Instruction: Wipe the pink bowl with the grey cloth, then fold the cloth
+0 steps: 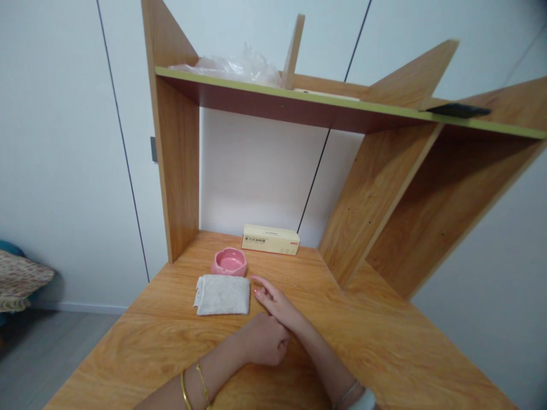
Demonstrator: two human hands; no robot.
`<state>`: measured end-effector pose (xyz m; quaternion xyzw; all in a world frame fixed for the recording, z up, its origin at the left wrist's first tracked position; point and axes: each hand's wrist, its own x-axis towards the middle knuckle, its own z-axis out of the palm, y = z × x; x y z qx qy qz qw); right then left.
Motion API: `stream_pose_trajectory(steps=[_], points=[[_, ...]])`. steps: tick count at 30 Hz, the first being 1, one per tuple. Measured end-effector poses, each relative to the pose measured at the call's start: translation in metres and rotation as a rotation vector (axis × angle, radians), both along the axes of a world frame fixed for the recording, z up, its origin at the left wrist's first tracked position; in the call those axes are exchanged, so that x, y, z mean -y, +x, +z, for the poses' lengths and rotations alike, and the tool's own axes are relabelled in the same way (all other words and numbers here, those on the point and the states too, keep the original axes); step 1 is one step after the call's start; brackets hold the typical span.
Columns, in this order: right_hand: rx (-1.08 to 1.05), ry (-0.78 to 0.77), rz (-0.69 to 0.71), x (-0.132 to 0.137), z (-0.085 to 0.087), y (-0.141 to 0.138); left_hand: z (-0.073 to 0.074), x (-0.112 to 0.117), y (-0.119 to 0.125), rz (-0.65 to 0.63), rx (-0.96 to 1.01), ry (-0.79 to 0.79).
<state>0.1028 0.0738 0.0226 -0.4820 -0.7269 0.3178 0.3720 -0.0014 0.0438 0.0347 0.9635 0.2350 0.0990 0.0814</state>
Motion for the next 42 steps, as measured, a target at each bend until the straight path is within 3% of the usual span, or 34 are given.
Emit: stream_pose_trajectory(steps=[2, 5, 13, 21, 33, 42], points=[[-0.048, -0.005, 0.102, 0.001, 0.004, 0.000, 0.001, 0.001, 0.000, -0.005, -0.006, -0.003], [-0.063, -0.043, 0.129, 0.003, 0.006, 0.002, 0.000, 0.002, 0.001, -0.007, -0.015, 0.006], [0.003, -0.056, -0.138, 0.010, -0.009, 0.024, 0.001, 0.001, 0.002, 0.010, -0.071, -0.019], [0.070, -0.046, -0.133, 0.009, -0.020, 0.029, -0.002, -0.001, 0.004, 0.060, -0.073, -0.032], [0.133, -0.047, -0.222, 0.015, -0.020, 0.029, 0.003, 0.000, 0.004, 0.062, -0.115, -0.040], [0.073, -0.093, -0.236, 0.019, -0.022, 0.028, -0.014, -0.005, 0.007, 0.079, -0.051, -0.061]])
